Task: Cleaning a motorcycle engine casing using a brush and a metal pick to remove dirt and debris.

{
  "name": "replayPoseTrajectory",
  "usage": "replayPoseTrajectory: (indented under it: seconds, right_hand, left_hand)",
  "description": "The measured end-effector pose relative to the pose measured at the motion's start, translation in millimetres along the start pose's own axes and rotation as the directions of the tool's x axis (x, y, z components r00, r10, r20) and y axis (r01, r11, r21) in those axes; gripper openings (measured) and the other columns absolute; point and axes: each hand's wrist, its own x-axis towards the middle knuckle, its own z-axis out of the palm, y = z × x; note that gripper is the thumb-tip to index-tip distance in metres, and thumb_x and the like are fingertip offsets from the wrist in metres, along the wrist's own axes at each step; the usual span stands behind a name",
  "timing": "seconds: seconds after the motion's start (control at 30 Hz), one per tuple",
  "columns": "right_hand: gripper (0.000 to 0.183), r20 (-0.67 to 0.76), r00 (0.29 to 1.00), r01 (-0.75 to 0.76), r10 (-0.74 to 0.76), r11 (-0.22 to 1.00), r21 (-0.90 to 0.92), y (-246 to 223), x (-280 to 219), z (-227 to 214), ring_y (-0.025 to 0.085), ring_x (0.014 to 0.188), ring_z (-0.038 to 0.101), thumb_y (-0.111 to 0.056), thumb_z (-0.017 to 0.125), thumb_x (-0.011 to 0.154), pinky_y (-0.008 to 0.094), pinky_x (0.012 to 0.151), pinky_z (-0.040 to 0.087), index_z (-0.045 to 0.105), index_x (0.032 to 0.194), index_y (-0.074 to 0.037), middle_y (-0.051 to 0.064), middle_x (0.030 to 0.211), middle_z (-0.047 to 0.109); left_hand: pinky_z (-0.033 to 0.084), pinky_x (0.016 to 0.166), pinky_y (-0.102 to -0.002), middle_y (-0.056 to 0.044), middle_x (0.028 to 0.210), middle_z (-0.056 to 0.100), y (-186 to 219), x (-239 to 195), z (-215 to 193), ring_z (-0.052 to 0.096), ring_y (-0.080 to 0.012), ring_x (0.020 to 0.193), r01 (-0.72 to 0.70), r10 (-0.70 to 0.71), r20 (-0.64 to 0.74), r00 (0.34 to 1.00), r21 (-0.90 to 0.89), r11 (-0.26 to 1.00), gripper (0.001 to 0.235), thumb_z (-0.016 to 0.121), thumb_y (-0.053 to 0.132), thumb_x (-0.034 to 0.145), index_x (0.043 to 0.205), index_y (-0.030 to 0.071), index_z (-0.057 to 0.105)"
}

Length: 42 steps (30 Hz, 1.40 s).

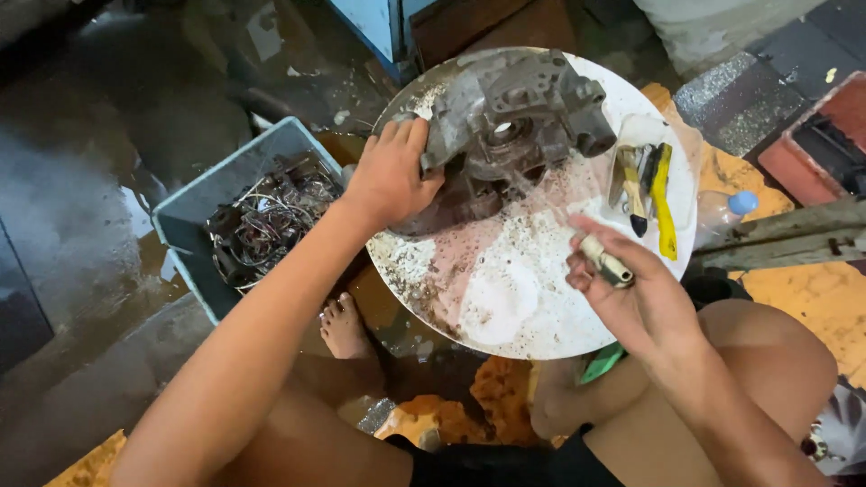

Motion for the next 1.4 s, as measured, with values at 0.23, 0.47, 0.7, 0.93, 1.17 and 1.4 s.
replayPoseTrajectory:
  seconds: [0.23,0.47,0.7,0.93,1.17,1.4]
  right_hand:
    - [0.048,0.114,0.981,0.189,-0.157,0.905,-0.381,-5,-11,38,0.02,0.043,0.046,-0.004,0.044,0.102,0.033,0.041,0.039,0.043,0.148,0.01,0.013,0.073,0.048]
    - [0.05,0.09,0.986,0.165,-0.143,0.926,-0.341,-12,-1,49,0.022,0.036,0.042,-0.005,0.039,0.102,0.032,0.037,0.031,0.044,0.152,0.0,0.013,0.066,0.04]
    - [0.052,0.083,0.989,0.137,-0.123,0.97,-0.202,-11,7,52,0.019,0.036,0.036,-0.004,0.04,0.103,0.031,0.036,0.028,0.041,0.155,0.0,0.01,0.065,0.036]
    - [0.053,0.077,0.993,0.106,-0.093,0.977,-0.185,-10,8,67,0.018,0.037,0.038,-0.003,0.041,0.102,0.029,0.034,0.03,0.04,0.155,0.002,0.01,0.063,0.04]
    - [0.054,-0.009,0.994,0.103,-0.109,0.96,-0.262,-16,-7,65,0.015,0.039,0.042,-0.004,0.039,0.102,0.029,0.032,0.035,0.041,0.156,0.003,0.008,0.065,0.047]
    - [0.052,0.022,0.987,0.162,-0.161,0.967,-0.196,-11,-3,68,0.02,0.035,0.04,-0.001,0.041,0.1,0.031,0.034,0.032,0.043,0.152,0.004,0.012,0.062,0.04]
  left_hand:
    - [0.048,0.09,-0.05,-0.011,0.11,0.052,-5,1,2,0.053,-0.0321,0.113,0.011,-0.011,-0.011,1.0,0.025,1.0,0.045,0.059,0.047,0.091,0.114,0.011,0.044]
    - [0.047,0.091,-0.046,-0.008,0.111,0.051,-2,-3,-1,0.052,-0.03,0.11,0.03,-0.031,0.023,0.999,0.046,0.998,0.039,0.056,0.043,0.093,0.113,0.012,0.043]
    - [0.044,0.088,-0.044,-0.009,0.108,0.049,-4,-8,5,0.049,-0.0294,0.107,0.002,-0.001,-0.044,0.999,0.03,1.0,0.037,0.061,0.038,0.095,0.113,0.012,0.042]
    - [0.041,0.102,-0.053,-0.015,0.119,0.053,-5,-8,-2,0.054,-0.039,0.116,0.003,0.008,0.029,1.0,-0.364,0.931,0.044,0.061,0.021,0.099,0.133,0.01,0.036]
    - [0.045,0.1,-0.058,-0.024,0.115,0.054,-2,-10,2,0.057,-0.0473,0.113,0.022,-0.003,0.046,0.999,-0.401,0.916,0.046,0.063,0.019,0.098,0.132,0.006,0.035]
    - [0.044,0.103,-0.055,-0.019,0.118,0.055,6,-14,-13,0.06,-0.0417,0.114,0.072,-0.029,0.113,0.993,-0.397,0.915,0.051,0.059,0.015,0.1,0.142,0.008,0.03]
